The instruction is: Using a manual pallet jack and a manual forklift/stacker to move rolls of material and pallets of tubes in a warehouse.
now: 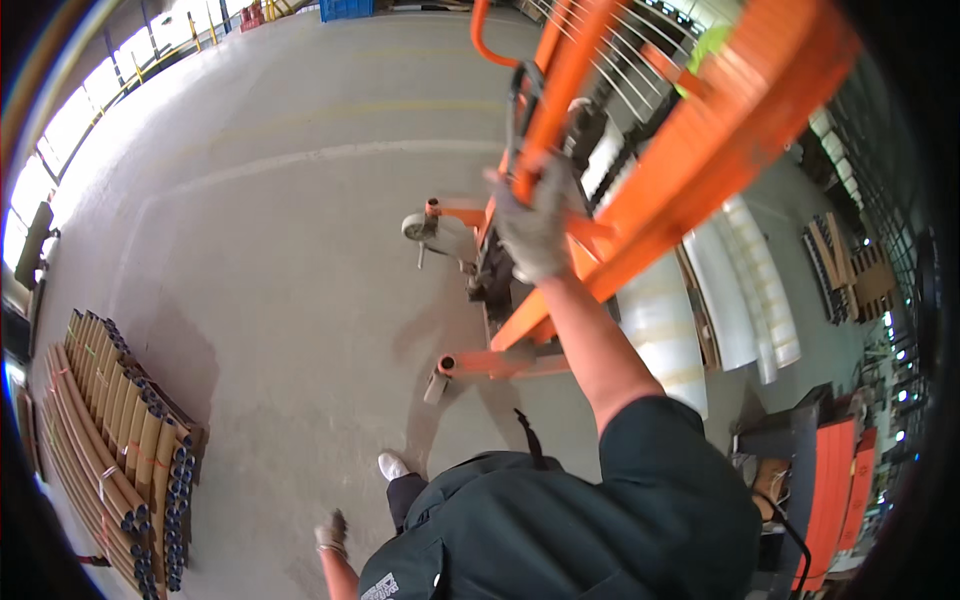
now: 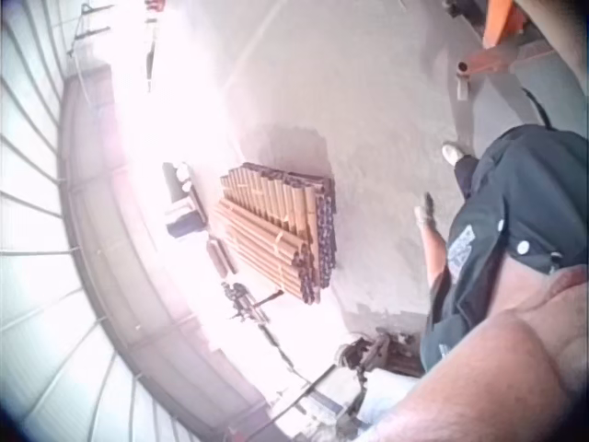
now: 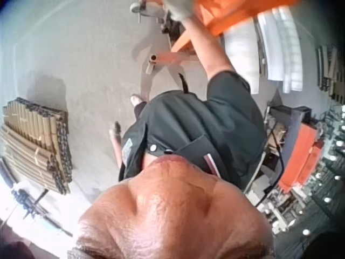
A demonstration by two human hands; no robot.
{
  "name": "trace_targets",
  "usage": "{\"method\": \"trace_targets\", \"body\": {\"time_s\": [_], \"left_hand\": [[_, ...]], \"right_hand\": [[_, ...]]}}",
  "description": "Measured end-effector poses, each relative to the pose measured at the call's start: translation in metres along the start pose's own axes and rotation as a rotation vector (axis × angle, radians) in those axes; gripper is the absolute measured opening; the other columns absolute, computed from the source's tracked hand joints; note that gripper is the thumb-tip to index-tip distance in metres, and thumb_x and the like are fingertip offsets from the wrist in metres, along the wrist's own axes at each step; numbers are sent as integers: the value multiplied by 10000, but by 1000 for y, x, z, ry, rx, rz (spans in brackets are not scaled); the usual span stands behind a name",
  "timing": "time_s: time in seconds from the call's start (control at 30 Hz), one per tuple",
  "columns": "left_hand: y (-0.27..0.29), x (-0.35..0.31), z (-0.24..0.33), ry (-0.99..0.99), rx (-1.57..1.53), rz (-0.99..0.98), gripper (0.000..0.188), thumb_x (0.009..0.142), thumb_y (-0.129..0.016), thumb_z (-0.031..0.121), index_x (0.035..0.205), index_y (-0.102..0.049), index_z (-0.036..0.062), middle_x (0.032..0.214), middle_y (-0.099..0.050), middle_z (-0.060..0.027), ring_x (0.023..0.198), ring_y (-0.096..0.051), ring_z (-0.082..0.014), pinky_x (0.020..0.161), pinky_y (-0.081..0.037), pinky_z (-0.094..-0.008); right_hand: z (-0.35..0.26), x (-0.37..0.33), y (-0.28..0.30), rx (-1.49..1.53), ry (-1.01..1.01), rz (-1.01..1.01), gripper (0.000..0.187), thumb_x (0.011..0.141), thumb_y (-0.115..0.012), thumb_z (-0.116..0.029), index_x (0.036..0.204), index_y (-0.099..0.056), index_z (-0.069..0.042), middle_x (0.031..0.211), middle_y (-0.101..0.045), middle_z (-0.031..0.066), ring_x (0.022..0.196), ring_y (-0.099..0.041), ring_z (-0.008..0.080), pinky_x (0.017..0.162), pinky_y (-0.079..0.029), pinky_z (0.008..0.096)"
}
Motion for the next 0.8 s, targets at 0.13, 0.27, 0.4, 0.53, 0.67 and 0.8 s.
{"method": "trace_targets", "body": {"time_s": [0.13, 0.27, 0.4, 0.53, 0.67, 0.8], "left_hand": [[34, 153, 236, -10, 192, 31, 389, 785, -575, 349, 888, -627, -22, 753, -634, -97, 709, -551, -165, 646, -438, -302], [1, 276, 481, -406, 288, -116, 439, 791, -583, 333, 1002, -582, -53, 785, -636, -108, 728, -553, -173, 706, -439, -289], [-111, 318, 721, -594, -13, -390, 442, 827, -623, 201, 1164, -485, -49, 945, -604, -68, 893, -540, -124, 781, -425, -238], [-231, 342, 880, -820, 77, -814, 385, 818, -611, 124, 1145, -504, -50, 945, -580, -68, 791, -511, -108, 731, -449, -260], [-323, 273, 1000, -1100, 256, -1166, 448, 816, -607, 123, 1199, -459, -57, 1026, -574, -93, 882, -538, -154, 798, -445, -272], [-401, 238, 1091, -1424, -14, -1199, 707, 769, -656, 113, 1339, -259, -22, 1326, -373, -138, 1259, -316, -230, 974, -350, -334]], "right_hand": [[24, 15, 13, 409, -460, 265, 214, 812, -595, -168, 907, -444, -50, 758, -494, 47, 625, -511, 140, 617, -443, 271], [19, 29, -14, 280, -876, 466, 134, 820, -558, -146, 868, -455, -77, 601, -455, -6, 506, -466, 91, 489, -404, 229], [18, 19, -13, 132, -868, 679, 103, 826, -537, -127, 864, -449, -90, 584, -442, -25, 427, -413, 61, 399, -362, 236], [30, 20, -29, -223, -824, 787, 130, 808, -576, -154, 824, -471, -79, 515, -409, -22, 382, -405, 80, 366, -356, 251], [11, 36, -38, -271, -898, 1004, 196, 776, -603, -218, 819, -475, -75, 512, -407, -14, 383, -412, 93, 367, -367, 253], [14, 30, -46, -405, -737, 1156, 213, 821, -599, -249, 761, -483, -81, 521, -436, 14, 381, -436, 102, 354, -346, 248]]}}
Point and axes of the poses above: each hand's wrist, its own x-axis towards the middle knuckle, its own y-axis out of the back of the hand, z = x × y, the point moved 3 cm from there along x, towards the middle knuckle
